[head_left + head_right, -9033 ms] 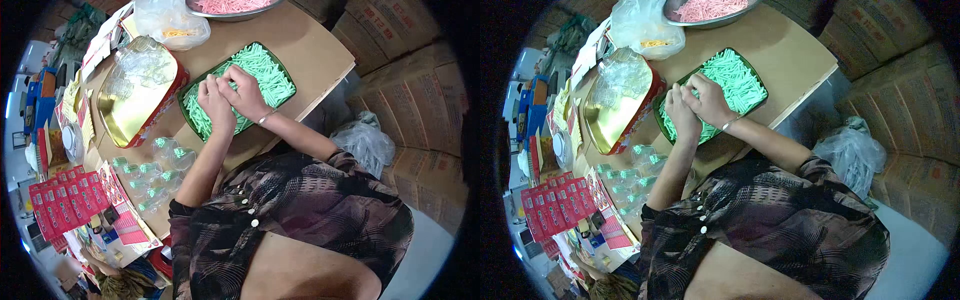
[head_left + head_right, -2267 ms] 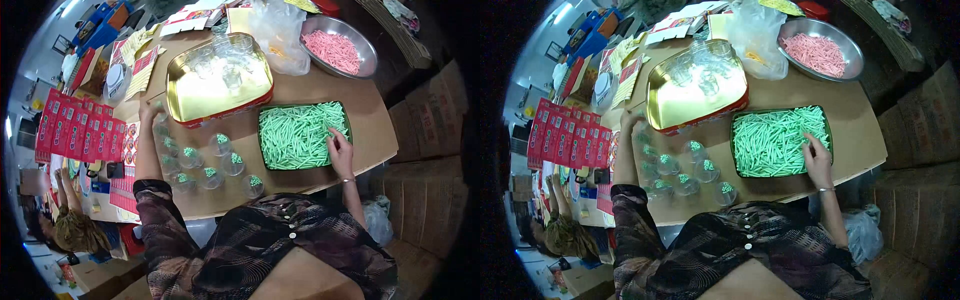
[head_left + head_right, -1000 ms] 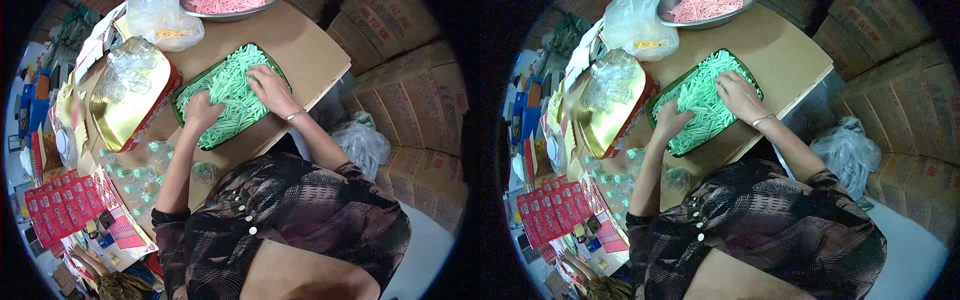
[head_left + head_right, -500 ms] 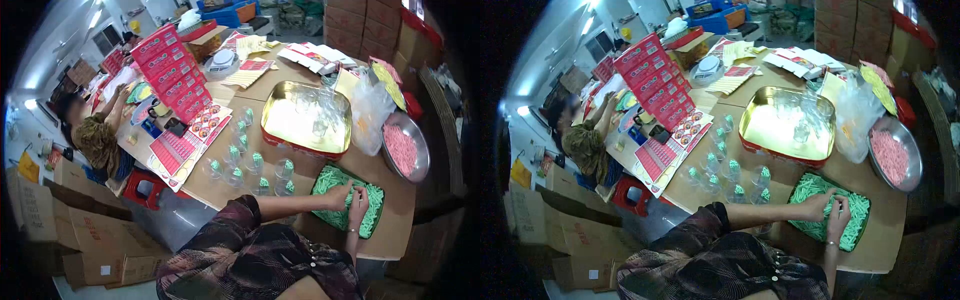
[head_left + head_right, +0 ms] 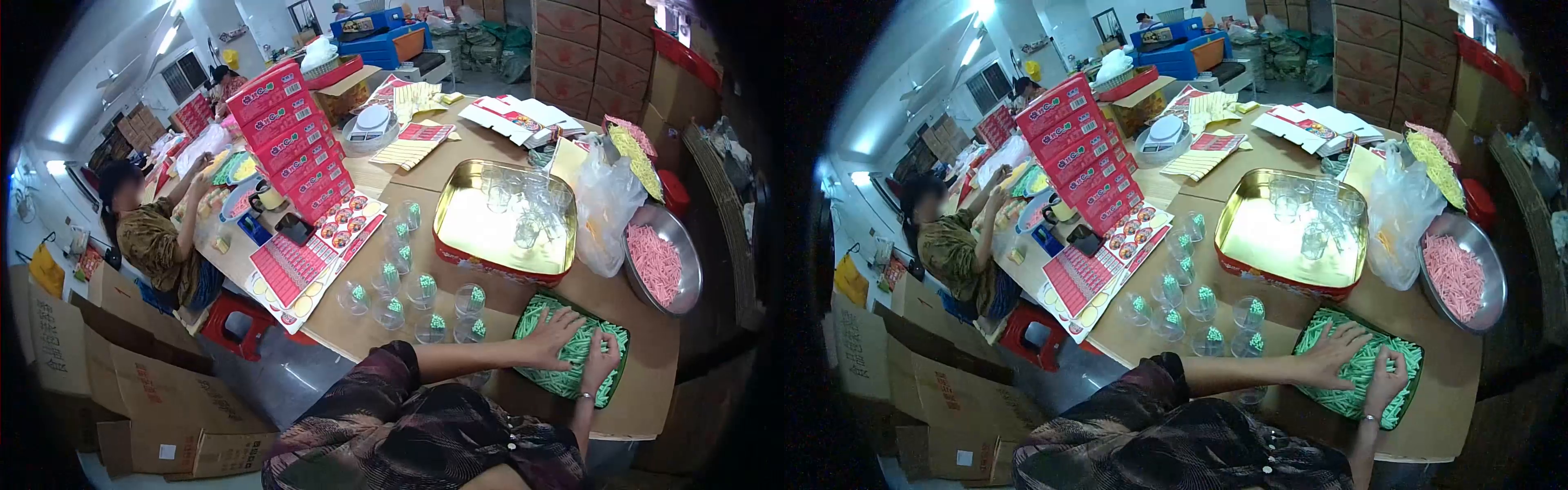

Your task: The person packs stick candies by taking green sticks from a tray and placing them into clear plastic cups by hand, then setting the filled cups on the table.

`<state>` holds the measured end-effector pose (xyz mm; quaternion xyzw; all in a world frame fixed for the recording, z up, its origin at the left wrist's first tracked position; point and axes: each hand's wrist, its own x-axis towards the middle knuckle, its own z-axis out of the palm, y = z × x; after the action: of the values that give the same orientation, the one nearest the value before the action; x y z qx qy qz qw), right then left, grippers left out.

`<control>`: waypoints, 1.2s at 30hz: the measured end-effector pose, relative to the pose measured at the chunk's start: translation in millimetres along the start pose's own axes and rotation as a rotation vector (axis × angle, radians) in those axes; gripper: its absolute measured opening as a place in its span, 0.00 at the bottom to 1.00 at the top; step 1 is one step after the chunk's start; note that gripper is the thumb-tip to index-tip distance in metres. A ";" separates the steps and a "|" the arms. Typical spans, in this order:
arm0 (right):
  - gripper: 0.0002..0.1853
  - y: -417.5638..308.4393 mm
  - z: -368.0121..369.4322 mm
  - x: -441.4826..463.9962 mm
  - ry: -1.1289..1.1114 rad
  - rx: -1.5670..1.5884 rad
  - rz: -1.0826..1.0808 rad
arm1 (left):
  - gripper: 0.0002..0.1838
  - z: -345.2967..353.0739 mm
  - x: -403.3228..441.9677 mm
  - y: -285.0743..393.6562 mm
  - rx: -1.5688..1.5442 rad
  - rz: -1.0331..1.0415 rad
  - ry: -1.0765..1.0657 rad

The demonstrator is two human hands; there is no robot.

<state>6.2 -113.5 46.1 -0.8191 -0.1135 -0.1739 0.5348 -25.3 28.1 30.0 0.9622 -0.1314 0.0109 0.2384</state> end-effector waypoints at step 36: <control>0.09 9.0 -10.6 -2.2 -0.190 -0.040 -0.062 | 0.16 32.5 43.3 11.7 -0.869 -0.241 0.486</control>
<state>5.8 -126.8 41.5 -0.8386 -0.1857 -0.1141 0.4992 12.1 -7.6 10.1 0.7523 0.0474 0.1510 0.6395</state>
